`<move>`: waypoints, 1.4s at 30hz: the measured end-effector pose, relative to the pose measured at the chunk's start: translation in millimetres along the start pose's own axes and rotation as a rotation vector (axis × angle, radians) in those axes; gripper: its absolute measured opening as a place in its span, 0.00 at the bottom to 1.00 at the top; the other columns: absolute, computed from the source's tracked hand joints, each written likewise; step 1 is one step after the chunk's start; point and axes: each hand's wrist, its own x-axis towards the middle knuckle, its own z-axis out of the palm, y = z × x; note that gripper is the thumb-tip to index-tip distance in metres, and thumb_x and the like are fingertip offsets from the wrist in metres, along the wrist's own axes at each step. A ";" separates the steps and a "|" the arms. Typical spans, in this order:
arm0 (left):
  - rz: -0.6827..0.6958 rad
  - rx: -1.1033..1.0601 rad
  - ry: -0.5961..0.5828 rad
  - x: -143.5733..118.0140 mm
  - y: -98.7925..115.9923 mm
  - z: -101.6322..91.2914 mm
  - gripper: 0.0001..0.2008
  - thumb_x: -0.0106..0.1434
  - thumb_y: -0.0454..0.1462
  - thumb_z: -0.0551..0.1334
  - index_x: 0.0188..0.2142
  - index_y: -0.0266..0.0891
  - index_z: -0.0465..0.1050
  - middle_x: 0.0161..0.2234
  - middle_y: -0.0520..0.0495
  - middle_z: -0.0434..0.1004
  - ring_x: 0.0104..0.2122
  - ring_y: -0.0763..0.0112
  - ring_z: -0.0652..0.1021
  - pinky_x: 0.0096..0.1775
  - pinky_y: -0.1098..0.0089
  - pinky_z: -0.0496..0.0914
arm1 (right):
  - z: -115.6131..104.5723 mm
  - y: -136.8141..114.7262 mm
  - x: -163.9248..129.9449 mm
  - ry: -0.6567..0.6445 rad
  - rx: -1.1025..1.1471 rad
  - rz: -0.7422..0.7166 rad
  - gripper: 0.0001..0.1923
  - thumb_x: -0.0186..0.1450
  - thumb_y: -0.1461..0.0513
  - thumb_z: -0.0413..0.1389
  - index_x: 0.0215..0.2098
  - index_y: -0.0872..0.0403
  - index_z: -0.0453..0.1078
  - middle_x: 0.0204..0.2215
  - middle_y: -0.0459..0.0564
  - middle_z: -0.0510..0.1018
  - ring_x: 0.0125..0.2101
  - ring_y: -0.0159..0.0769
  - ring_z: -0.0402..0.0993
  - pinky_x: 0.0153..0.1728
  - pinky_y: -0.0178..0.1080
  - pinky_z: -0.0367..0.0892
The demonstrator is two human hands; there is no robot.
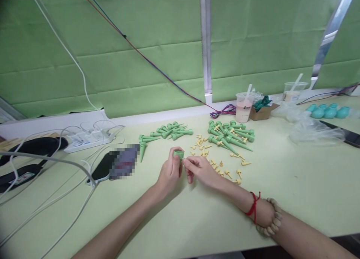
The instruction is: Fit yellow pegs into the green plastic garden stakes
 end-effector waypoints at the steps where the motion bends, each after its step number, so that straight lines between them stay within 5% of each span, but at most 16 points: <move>1: -0.008 -0.038 -0.009 0.1 1.1 0.8 0.20 0.65 0.50 0.38 0.45 0.42 0.56 0.15 0.57 0.61 0.18 0.70 0.65 0.25 0.71 0.56 | -0.4 0.6 1.0 -0.011 0.036 0.017 0.23 0.62 0.47 0.46 0.19 0.54 0.57 0.14 0.41 0.65 0.16 0.27 0.65 0.22 0.33 0.62; 6: -0.056 -0.125 0.007 0.4 0.9 5.6 0.21 0.64 0.51 0.38 0.44 0.42 0.57 0.17 0.56 0.64 0.20 0.70 0.67 0.26 0.71 0.60 | -1.4 4.1 4.8 -0.032 0.107 0.074 0.25 0.60 0.44 0.47 0.18 0.54 0.56 0.13 0.41 0.65 0.14 0.26 0.64 0.19 0.32 0.60; 11: -0.052 -0.096 0.058 0.9 -3.1 7.8 0.19 0.64 0.50 0.40 0.43 0.43 0.58 0.18 0.57 0.61 0.20 0.71 0.66 0.26 0.71 0.60 | -3.4 2.1 4.0 0.054 -0.147 0.026 0.23 0.63 0.47 0.45 0.18 0.54 0.56 0.09 0.39 0.61 0.12 0.25 0.58 0.18 0.31 0.56; 17: -0.064 -0.316 0.060 4.6 1.1 10.0 0.17 0.64 0.49 0.43 0.41 0.42 0.60 0.19 0.57 0.56 0.21 0.74 0.62 0.26 0.74 0.59 | -3.7 -1.5 3.5 0.042 -0.218 -0.009 0.21 0.65 0.52 0.43 0.19 0.53 0.57 0.10 0.39 0.61 0.13 0.26 0.58 0.18 0.31 0.56; 25: -0.063 -0.358 0.102 7.2 6.2 8.5 0.15 0.64 0.46 0.48 0.40 0.40 0.64 0.35 0.49 0.65 0.34 0.73 0.68 0.38 0.73 0.63 | -1.7 0.8 2.7 0.034 -0.233 0.020 0.20 0.66 0.52 0.42 0.21 0.54 0.58 0.12 0.39 0.59 0.13 0.26 0.59 0.17 0.31 0.56; 33: -0.062 -0.488 0.204 7.2 6.6 9.3 0.15 0.64 0.48 0.47 0.36 0.41 0.63 0.29 0.52 0.61 0.28 0.75 0.65 0.33 0.75 0.63 | -9.5 -3.1 5.3 0.172 -0.307 -0.091 0.13 0.60 0.52 0.53 0.32 0.54 0.69 0.25 0.45 0.74 0.17 0.25 0.63 0.19 0.30 0.59; 39: -0.075 -0.376 0.181 3.6 5.1 8.7 0.17 0.64 0.50 0.44 0.40 0.42 0.61 0.16 0.58 0.50 0.17 0.75 0.57 0.22 0.75 0.55 | -8.5 0.4 6.7 0.073 -0.234 -0.071 0.17 0.64 0.52 0.47 0.27 0.55 0.67 0.25 0.46 0.70 0.19 0.27 0.67 0.23 0.32 0.64; 42: -0.080 -0.396 0.175 4.0 5.6 8.7 0.18 0.64 0.50 0.44 0.38 0.41 0.62 0.18 0.57 0.55 0.18 0.75 0.60 0.23 0.74 0.58 | -7.3 3.2 5.6 0.007 -0.252 -0.077 0.17 0.66 0.53 0.43 0.28 0.55 0.64 0.22 0.44 0.68 0.22 0.29 0.67 0.26 0.32 0.64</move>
